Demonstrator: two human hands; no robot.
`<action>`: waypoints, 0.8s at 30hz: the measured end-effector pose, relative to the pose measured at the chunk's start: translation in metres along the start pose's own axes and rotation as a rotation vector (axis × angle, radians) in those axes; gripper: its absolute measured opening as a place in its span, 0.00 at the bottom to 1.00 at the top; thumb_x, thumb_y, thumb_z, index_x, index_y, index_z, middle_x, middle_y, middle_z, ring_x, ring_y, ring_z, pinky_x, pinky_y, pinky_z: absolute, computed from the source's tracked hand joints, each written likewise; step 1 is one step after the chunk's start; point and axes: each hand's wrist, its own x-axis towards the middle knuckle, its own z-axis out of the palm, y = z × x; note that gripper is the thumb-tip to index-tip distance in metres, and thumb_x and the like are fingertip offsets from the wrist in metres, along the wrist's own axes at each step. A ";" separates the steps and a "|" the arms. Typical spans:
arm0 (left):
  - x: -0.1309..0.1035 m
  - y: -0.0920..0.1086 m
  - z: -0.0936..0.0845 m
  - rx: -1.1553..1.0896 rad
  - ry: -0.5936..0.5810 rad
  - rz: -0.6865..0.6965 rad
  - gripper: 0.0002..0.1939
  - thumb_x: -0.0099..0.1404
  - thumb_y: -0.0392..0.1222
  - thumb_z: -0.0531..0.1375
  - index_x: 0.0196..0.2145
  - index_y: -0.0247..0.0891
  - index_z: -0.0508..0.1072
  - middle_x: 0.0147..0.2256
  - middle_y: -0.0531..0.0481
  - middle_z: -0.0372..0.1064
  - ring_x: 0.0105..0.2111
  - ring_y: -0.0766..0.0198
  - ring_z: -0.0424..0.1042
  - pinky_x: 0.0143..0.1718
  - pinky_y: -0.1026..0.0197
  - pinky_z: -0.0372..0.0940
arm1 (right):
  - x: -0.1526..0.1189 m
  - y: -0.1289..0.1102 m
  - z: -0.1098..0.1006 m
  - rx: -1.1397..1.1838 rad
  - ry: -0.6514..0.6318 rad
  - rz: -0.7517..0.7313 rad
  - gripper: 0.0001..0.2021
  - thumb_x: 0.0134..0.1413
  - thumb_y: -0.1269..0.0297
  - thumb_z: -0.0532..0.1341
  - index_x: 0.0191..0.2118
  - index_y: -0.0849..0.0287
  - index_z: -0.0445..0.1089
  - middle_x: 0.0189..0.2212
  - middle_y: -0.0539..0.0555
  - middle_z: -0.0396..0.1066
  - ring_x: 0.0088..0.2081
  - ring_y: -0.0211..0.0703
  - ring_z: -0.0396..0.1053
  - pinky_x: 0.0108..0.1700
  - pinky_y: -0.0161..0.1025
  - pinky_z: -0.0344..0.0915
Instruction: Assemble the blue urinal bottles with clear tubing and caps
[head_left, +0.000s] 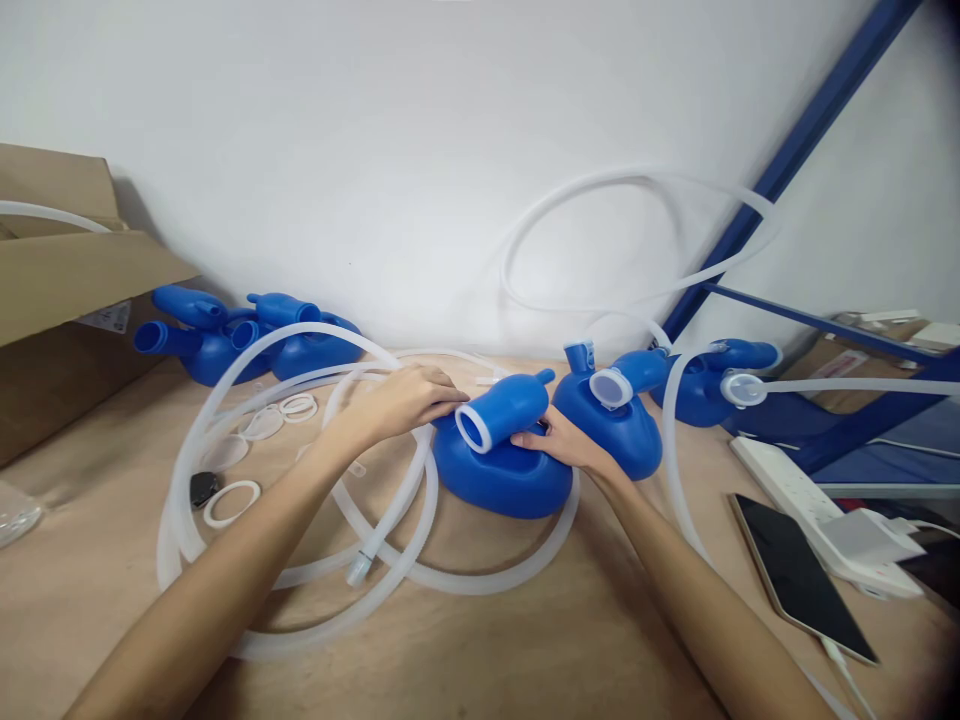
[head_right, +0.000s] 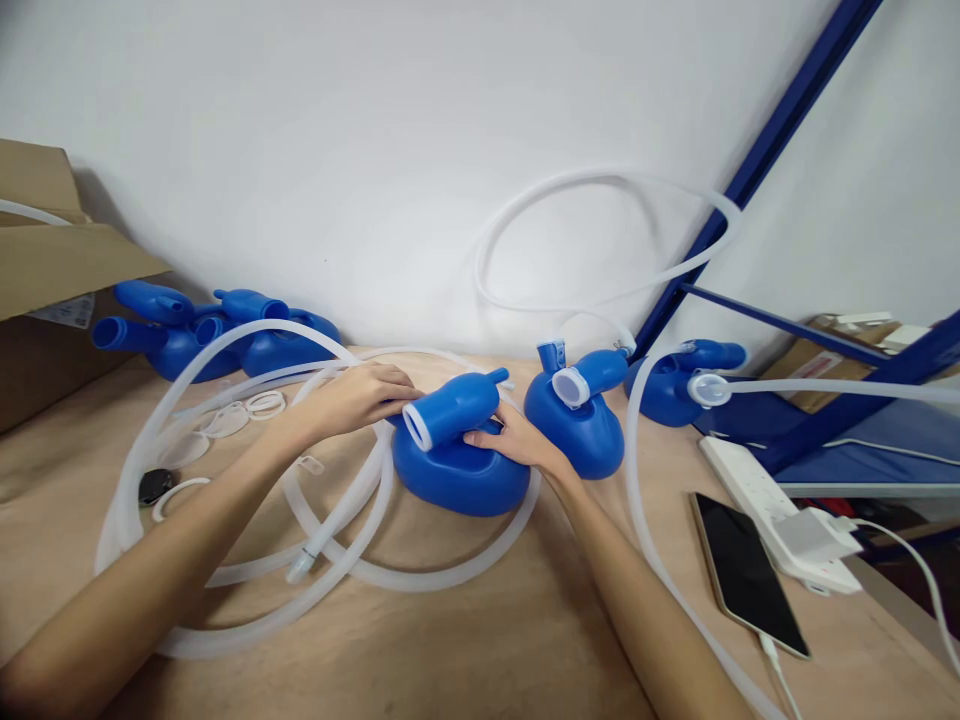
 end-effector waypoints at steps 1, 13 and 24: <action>0.000 0.000 0.000 -0.010 0.001 0.009 0.19 0.78 0.47 0.51 0.51 0.40 0.80 0.46 0.41 0.79 0.47 0.54 0.77 0.54 0.54 0.66 | 0.000 0.001 0.000 0.005 0.005 -0.002 0.37 0.49 0.43 0.73 0.61 0.55 0.68 0.62 0.62 0.71 0.63 0.66 0.68 0.66 0.65 0.65; 0.000 0.002 0.013 0.290 0.006 0.024 0.16 0.78 0.49 0.52 0.41 0.38 0.75 0.41 0.43 0.77 0.43 0.54 0.72 0.49 0.53 0.61 | 0.002 0.015 -0.008 0.033 -0.064 0.039 0.38 0.48 0.42 0.73 0.62 0.53 0.69 0.61 0.59 0.71 0.65 0.64 0.65 0.68 0.63 0.61; 0.005 0.020 0.014 0.235 0.081 -0.127 0.06 0.68 0.41 0.57 0.34 0.38 0.71 0.33 0.47 0.74 0.37 0.55 0.71 0.43 0.53 0.59 | 0.006 0.003 -0.009 0.134 -0.177 -0.045 0.23 0.53 0.52 0.73 0.54 0.51 0.78 0.57 0.55 0.76 0.62 0.57 0.70 0.69 0.57 0.60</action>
